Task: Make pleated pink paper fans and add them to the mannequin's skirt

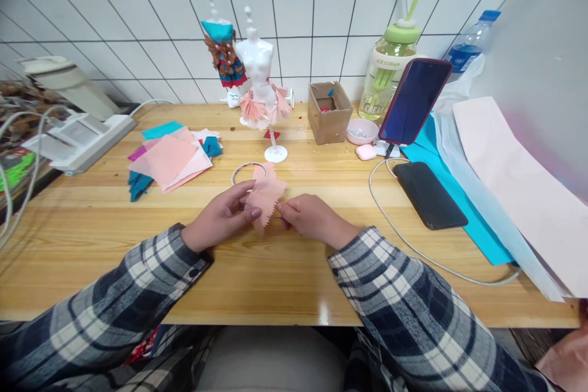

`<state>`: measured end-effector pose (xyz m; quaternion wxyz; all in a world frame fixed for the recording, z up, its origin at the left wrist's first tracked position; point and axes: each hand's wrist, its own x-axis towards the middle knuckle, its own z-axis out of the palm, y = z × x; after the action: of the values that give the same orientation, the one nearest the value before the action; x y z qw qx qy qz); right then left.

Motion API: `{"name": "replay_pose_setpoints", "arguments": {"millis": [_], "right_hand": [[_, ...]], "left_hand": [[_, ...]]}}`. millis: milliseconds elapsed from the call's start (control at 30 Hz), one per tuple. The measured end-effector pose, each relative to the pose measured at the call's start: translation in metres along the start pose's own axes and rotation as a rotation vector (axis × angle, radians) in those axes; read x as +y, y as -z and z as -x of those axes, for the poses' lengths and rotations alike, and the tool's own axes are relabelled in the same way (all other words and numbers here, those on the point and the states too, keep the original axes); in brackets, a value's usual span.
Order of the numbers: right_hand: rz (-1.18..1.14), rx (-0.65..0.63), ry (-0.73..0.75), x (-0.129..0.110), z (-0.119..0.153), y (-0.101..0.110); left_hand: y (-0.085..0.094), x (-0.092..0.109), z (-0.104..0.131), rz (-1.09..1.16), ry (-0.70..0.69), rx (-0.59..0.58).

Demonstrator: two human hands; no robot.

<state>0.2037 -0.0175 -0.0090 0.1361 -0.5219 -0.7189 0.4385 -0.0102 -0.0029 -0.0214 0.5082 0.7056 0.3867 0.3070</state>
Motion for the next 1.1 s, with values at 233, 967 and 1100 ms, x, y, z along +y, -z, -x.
{"name": "replay_pose_setpoints", "arguments": {"millis": [233, 967, 1100], "right_hand": [[0.022, -0.001, 0.003, 0.0008, -0.0004, 0.0008], [-0.059, -0.001, -0.046, 0.0029, -0.0004, -0.0008], [-0.058, 0.001, -0.037, 0.0032, -0.0009, -0.0017]], "left_hand": [[-0.0007, 0.0012, 0.0004, 0.021, 0.005, -0.015], [-0.0008, 0.0000, -0.0015, 0.123, 0.005, -0.036], [-0.0013, -0.0002, -0.0012, 0.124, 0.005, -0.033]]}}
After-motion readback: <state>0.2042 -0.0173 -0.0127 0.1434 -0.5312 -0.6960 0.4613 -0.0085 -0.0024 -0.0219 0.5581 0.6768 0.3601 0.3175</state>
